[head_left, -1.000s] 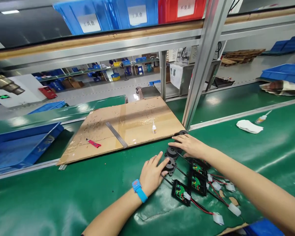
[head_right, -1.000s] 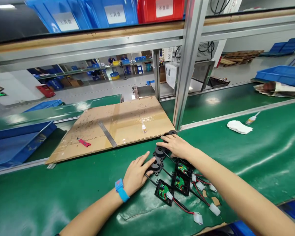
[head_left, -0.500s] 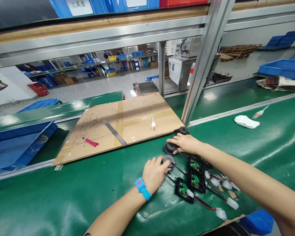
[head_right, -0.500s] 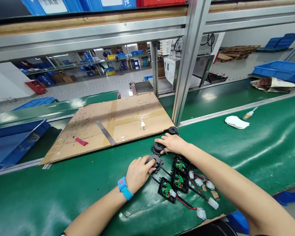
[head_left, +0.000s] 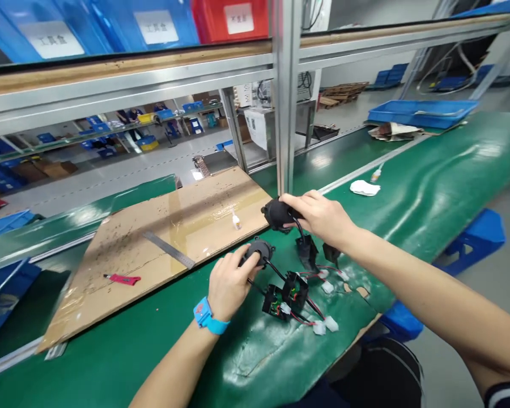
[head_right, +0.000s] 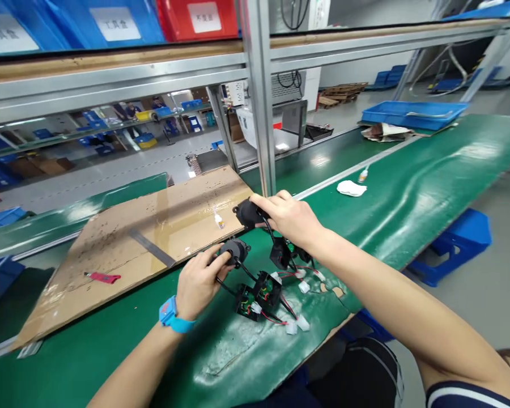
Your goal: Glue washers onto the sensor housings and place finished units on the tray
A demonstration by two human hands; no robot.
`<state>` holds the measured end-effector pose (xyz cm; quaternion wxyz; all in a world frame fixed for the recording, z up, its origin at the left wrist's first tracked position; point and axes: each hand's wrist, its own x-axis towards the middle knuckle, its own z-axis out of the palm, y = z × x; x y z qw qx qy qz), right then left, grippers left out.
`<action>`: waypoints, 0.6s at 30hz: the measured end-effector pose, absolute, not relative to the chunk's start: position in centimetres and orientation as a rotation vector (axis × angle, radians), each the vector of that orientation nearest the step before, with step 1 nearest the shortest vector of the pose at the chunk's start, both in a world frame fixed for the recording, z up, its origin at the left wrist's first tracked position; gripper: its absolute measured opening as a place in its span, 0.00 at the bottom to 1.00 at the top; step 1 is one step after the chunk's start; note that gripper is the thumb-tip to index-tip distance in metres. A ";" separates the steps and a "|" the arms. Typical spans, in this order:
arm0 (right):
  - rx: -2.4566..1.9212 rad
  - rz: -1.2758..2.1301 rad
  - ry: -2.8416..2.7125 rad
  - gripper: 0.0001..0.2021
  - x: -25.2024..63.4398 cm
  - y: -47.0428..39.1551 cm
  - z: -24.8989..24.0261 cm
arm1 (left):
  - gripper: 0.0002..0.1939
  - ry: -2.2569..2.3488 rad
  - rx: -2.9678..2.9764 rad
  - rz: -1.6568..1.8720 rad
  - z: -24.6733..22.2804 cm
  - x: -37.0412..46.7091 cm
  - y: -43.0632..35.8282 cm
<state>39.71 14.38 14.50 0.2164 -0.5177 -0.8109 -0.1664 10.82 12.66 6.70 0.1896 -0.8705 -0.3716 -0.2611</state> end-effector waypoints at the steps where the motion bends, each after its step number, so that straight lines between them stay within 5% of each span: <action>1: -1.453 -0.490 -2.191 0.25 40.3 13.9 15.3 | 0.12 -0.993 -2.422 -0.770 7.6 11.0 13.1; 9: -1.655 -0.810 -1.641 0.26 48.0 -0.6 20.2 | 0.13 -0.384 -2.497 -1.066 15.6 18.6 13.7; 13: -1.876 -0.994 -1.351 0.22 51.0 -13.5 21.0 | 0.17 0.015 -2.592 -1.265 17.8 28.3 11.1; 18: -2.238 -1.096 -0.919 0.21 52.9 -27.7 19.2 | 0.08 0.720 -2.592 -1.271 17.9 42.7 3.3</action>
